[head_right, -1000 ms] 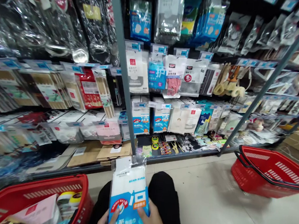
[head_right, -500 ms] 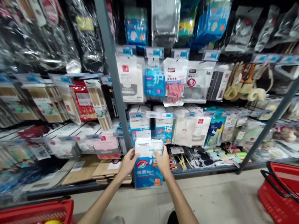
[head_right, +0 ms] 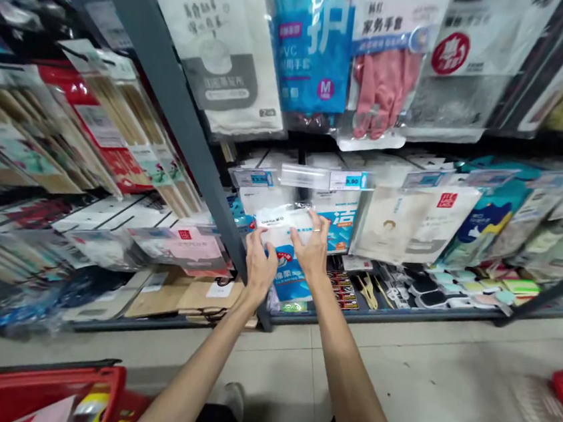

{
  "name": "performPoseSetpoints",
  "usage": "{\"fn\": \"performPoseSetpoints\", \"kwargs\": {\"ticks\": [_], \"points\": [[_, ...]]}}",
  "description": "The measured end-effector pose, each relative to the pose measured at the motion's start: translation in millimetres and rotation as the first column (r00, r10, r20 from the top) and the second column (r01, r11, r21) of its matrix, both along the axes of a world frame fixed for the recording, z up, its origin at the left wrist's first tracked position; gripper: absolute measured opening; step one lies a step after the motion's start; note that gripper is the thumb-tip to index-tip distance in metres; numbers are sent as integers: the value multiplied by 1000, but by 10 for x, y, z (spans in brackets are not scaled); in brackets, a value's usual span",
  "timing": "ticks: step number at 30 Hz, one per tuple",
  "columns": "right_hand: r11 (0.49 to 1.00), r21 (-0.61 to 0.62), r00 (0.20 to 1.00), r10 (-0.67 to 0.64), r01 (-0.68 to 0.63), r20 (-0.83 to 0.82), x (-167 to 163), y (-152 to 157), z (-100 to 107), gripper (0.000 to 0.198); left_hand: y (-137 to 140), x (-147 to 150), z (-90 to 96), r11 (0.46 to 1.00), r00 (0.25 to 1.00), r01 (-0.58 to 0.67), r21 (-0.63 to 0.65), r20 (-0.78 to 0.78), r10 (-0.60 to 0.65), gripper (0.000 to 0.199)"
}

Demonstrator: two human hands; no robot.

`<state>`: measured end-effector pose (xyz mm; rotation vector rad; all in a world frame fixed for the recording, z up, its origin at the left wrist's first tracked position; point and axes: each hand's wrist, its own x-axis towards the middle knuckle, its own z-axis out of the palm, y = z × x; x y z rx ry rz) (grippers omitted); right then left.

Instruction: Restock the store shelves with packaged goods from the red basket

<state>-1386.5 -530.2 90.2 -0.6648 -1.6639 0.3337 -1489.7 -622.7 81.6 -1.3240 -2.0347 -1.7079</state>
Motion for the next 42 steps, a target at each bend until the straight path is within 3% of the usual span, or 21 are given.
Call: {"fn": "performPoseSetpoints", "kwargs": {"ticks": [3,7,12,17,20,25,29,34,42], "points": [[1000,-17,999,-20,19,-33,-176,37,46,58,30,-77,40,1000,998,-13,24,-66,14,46],[997,7,993,70,-71,96,-328,59,97,63,81,-143,89,998,997,-26,50,-78,30,63],[1000,-4,990,18,-18,142,-401,27,169,67,102,-136,121,997,1000,2,72,-28,0,69],[998,-6,993,-67,68,94,-276,106,179,63,154,-14,167,991,998,41,130,-56,-33,64],[984,5,984,-177,177,26,-99,238,149,64,253,112,205,981,982,146,130,-137,-128,59],[926,64,927,-367,372,-74,319,472,194,70,474,337,270,914,924,377,152,-138,-358,50],[877,119,885,-460,466,-71,568,608,288,70,610,431,297,863,878,475,174,-157,-452,48],[872,112,876,-482,477,21,583,685,322,67,728,418,326,841,870,490,229,-69,-488,45],[932,28,932,-361,361,26,407,661,324,53,895,539,321,789,856,502,354,-75,-512,34]]}}
